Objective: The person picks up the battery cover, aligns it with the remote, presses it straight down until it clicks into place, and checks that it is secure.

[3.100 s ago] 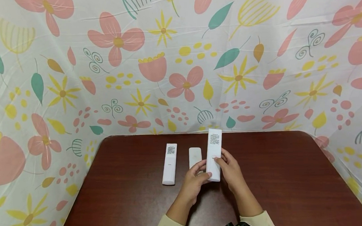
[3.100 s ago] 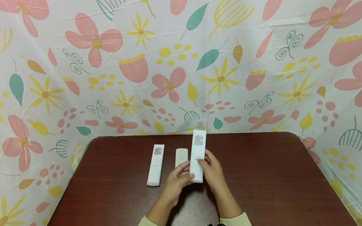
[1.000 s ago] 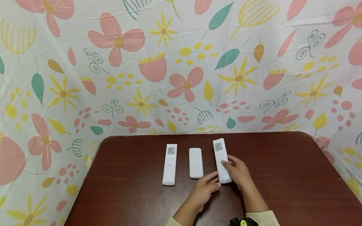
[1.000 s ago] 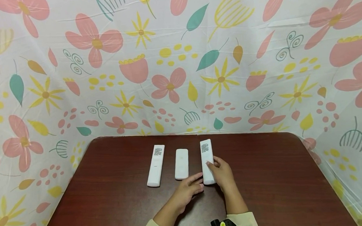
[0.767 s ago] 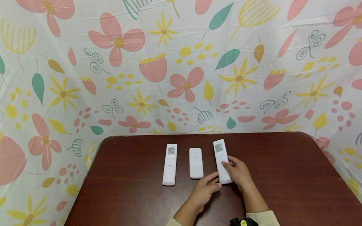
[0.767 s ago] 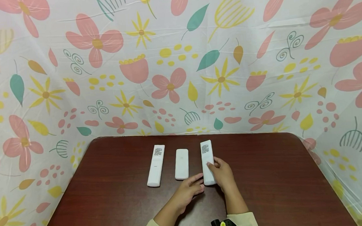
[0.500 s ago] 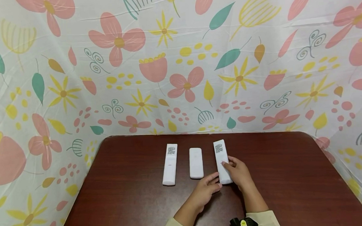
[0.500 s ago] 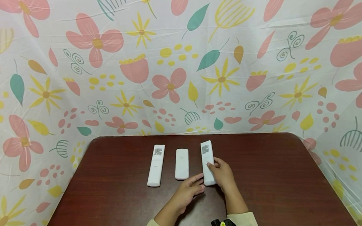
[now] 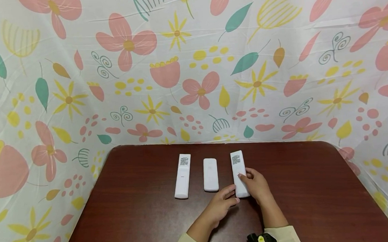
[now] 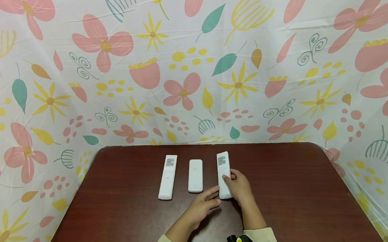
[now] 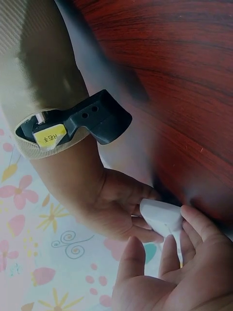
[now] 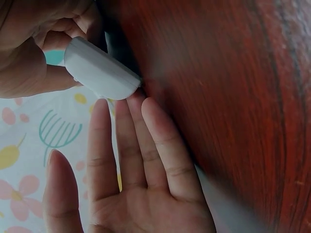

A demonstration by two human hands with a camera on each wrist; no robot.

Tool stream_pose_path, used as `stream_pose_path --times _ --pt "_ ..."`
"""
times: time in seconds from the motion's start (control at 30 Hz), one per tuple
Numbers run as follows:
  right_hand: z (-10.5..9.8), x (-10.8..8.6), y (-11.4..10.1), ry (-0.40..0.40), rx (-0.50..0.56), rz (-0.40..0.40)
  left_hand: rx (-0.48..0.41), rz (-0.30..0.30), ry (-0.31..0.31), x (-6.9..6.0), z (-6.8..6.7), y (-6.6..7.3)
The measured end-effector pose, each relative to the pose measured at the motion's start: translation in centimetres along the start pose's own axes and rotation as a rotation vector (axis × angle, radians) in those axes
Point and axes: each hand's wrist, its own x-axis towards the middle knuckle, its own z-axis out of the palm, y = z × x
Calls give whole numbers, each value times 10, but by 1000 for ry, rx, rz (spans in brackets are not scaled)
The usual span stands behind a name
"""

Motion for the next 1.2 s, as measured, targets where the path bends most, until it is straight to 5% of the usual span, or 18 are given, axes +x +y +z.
stream_pose_path --times 0.63,1.2 --pt "-7 1 2 26 -260 -78 5 -4 10 0 1 -1" --pt "-9 -4 -1 42 -314 -110 29 -21 -6 -1 0 -1"
